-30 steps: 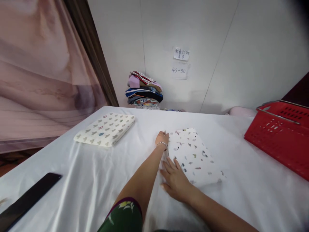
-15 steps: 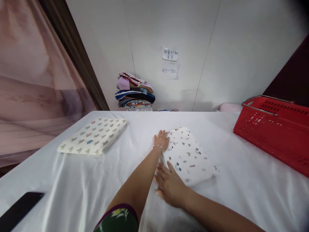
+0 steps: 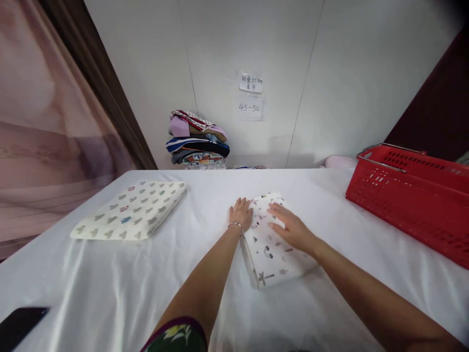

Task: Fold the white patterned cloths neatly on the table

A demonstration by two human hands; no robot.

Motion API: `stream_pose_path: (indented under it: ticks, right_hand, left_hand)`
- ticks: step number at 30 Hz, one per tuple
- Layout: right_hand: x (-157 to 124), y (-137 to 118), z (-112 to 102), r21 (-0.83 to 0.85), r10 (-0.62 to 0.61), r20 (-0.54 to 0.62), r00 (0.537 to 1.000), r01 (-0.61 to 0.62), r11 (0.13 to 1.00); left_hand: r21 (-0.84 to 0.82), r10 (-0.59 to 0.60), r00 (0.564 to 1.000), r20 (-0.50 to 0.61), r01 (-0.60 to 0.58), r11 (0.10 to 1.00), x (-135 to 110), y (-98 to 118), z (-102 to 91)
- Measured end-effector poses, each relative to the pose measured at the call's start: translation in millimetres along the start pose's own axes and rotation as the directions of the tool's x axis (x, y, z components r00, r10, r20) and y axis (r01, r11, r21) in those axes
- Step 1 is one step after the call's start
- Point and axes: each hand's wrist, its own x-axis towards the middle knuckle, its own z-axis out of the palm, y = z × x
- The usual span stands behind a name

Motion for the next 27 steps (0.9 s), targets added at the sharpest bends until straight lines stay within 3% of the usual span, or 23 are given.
stream_pose_path:
  ticks: [2,4,7,12,17,22,24,27]
  right_hand:
    - [16.2,37.6,9.6,-0.144,0.124,-0.024,0.992,-0.126,0.981]
    - [25.3,68.3,23.7,-0.220,0.243,0.040,0.969,-0.228,0.948]
    - [28.0,94.1,39.2,-0.222,0.293,0.108,0.950,-0.264,0.938]
    - [13.3,101.9,34.5,-0.056,0.371,0.087,0.924,-0.367,0.928]
    - [-29.4,102.9,21.4,0.021,0.472,-0.029,0.881,-0.471,0.882]
    - [-70.4,104.7,14.4,0.071,0.601,0.060,0.797,-0.604,0.794]
    - [-73.6,111.2,10.7,0.096,0.595,0.110,0.796,-0.604,0.791]
    - [-57.1,131.8,-4.6,0.087,0.519,0.165,0.839,-0.537,0.839]
  left_hand:
    - [-0.007,0.000,1.000,-0.001,0.000,1.000,-0.5,0.2,-0.4]
    - [-0.013,-0.003,1.000,-0.005,0.002,1.000,-1.0,0.3,-0.9]
    - [-0.018,-0.006,1.000,-0.002,0.006,1.000,-1.5,0.0,-1.7]
    - [-0.015,-0.007,1.000,-0.009,0.007,1.000,-2.0,0.5,-1.8]
    - [0.035,0.008,1.000,0.000,-0.008,0.999,0.0,2.9,-2.9]
    - [0.131,0.033,0.999,0.023,-0.036,0.991,9.3,1.8,-13.9]
    - [0.169,0.025,0.999,0.024,-0.029,0.985,12.6,0.7,-19.1]
    - [0.216,-0.014,1.000,0.021,0.009,0.976,10.0,1.4,-22.3]
